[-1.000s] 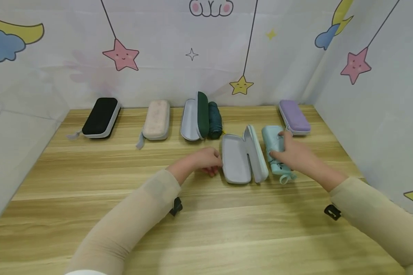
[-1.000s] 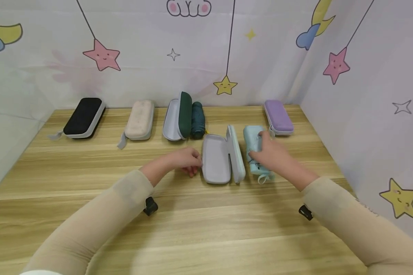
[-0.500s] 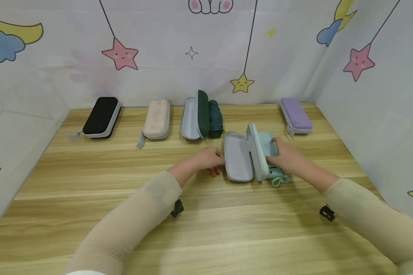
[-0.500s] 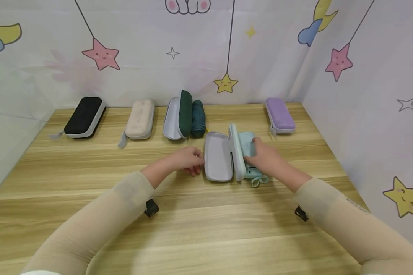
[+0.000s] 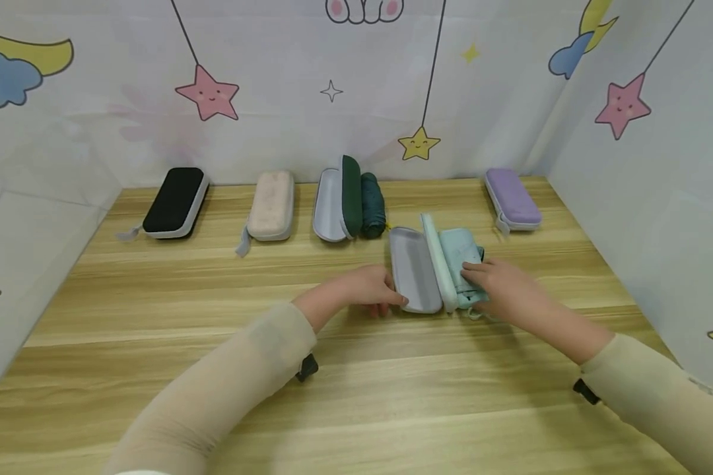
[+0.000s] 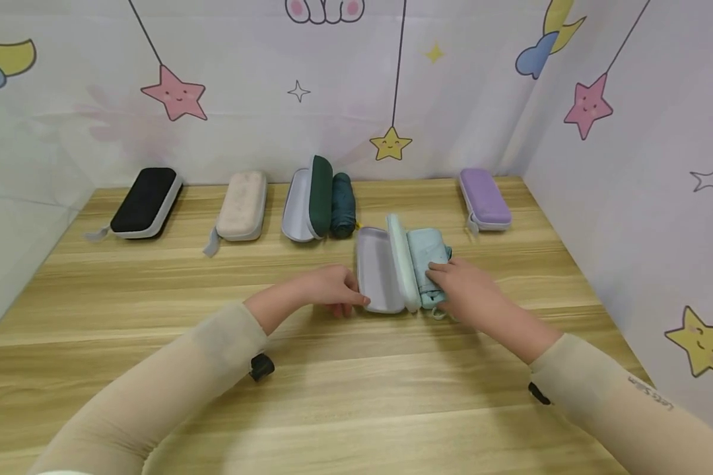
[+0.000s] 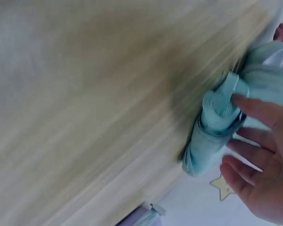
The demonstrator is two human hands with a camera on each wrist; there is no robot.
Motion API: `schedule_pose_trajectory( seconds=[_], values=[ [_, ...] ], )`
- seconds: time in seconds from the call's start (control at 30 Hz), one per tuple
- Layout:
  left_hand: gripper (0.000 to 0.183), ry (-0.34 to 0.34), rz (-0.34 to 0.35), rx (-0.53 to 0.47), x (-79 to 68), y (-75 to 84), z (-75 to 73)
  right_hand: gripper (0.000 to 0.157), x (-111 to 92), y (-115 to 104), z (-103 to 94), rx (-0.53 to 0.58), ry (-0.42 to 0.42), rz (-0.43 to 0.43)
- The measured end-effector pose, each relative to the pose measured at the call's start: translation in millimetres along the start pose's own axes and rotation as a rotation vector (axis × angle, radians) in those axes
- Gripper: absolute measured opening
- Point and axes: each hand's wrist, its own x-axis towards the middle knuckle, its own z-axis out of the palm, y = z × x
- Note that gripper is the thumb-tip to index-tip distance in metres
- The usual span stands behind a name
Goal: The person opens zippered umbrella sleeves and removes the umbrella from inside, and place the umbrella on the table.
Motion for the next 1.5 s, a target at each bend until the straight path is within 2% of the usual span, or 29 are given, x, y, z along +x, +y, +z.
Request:
schedule_pose_trajectory(
  seconds=[0.17, 0.27, 0.33, 0.47, 0.6, 0.7, 0.77, 0.9, 1.1, 1.17, 1.27, 1.5],
  values=[
    [0.033, 0.095, -0.001, 0.048, 9.1, 4.5, 1.2, 0.062, 6.1, 4.5, -1.0, 0.020, 0.013, -0.008],
    [0.032, 0.170, -0.032, 0.053, 17.7, 6.8, 1.3, 0.061, 14.8, 10.7, -0.5, 0.052, -0.002, 0.020],
    [0.031, 0.223, -0.065, 0.023, 23.8, 10.1, 0.8, 0.062, 21.7, 16.9, -0.1, 0.083, -0.002, 0.045],
    [0.028, 0.321, -0.132, -0.213, 39.1, 16.1, 0.6, 0.061, 34.1, 29.6, -0.5, 0.113, -0.001, 0.063],
    [0.034, 0.408, -0.151, -0.549, 53.5, 21.4, 1.0, 0.061, 44.7, 39.4, -0.9, 0.096, 0.005, 0.037],
    [0.045, 0.490, -0.129, -0.663, 61.7, 25.3, 0.4, 0.061, 52.1, 45.6, -0.1, 0.087, 0.019, 0.027],
    [0.043, 0.557, -0.105, -0.635, 65.4, 27.9, -1.0, 0.061, 56.6, 49.1, 0.4, 0.082, 0.017, 0.029],
    [0.031, 0.688, -0.064, -0.461, 69.3, 32.5, -5.5, 0.060, 65.2, 54.3, -0.6, 0.080, -0.004, 0.039],
    [0.018, 0.797, -0.072, -0.235, 73.6, 38.2, -13.3, 0.060, 79.8, 64.3, -4.0, 0.090, -0.033, 0.079],
    [0.017, 0.814, -0.076, -0.211, 77.1, 39.2, -15.4, 0.061, 84.5, 67.7, -5.4, 0.096, -0.042, 0.094],
    [0.018, 0.828, -0.081, -0.228, 82.8, 39.5, -18.1, 0.063, 91.3, 72.6, -7.3, 0.115, -0.050, 0.113],
    [0.038, 0.843, -0.145, -0.287, 96.4, 37.2, -26.4, 0.067, 110.0, 81.8, -12.2, 0.145, -0.033, 0.145]
  ],
)
